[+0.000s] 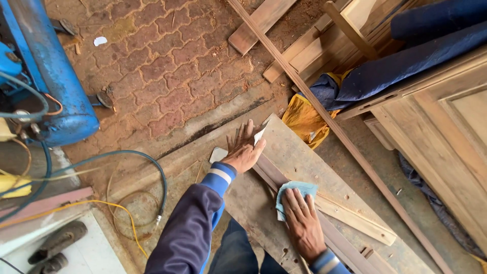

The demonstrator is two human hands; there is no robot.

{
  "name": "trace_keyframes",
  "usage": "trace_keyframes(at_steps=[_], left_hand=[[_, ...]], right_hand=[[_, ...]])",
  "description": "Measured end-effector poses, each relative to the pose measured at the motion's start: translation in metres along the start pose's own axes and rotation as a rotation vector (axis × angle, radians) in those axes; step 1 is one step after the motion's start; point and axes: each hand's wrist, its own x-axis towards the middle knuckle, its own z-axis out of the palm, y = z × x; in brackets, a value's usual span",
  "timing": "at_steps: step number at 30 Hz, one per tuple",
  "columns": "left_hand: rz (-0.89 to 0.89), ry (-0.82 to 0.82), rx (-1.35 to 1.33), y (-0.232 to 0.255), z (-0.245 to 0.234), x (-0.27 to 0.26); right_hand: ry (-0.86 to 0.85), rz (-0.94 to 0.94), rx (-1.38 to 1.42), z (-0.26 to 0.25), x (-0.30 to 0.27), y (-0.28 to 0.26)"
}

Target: Sanding long wooden slats with sandpaper and a sanding block on a workbench.

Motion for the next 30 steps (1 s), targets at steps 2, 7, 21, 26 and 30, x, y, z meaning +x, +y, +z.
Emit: trace_keyframes(at_steps=[2, 7, 21, 26, 30], left_hand=[[-0.014, 0.002, 0.015, 0.000, 0.000, -0.005], [0.005, 0.073, 0.094, 0.002, 0.009, -0.001], [0.014, 0.153, 0.286, 0.012, 0.009, -0.004], [0.026, 0.209, 0.351, 0.008, 0.015, -0.005], [0.041, 0.232, 0.311, 0.010, 0.014, -0.011]], right_hand=[[-0.009, -0.022, -0.017, 0.009, 0.020, -0.005], [-0.153, -0.040, 0.038, -0.013, 0.078, -0.015], [-0.041, -0.006, -0.138, 0.042, -0.088, 0.035], [-0.077, -0.028, 0.114, 0.013, 0.036, 0.007], [-0.119, 0.013, 0.063, 0.017, -0.063, 0.040]])
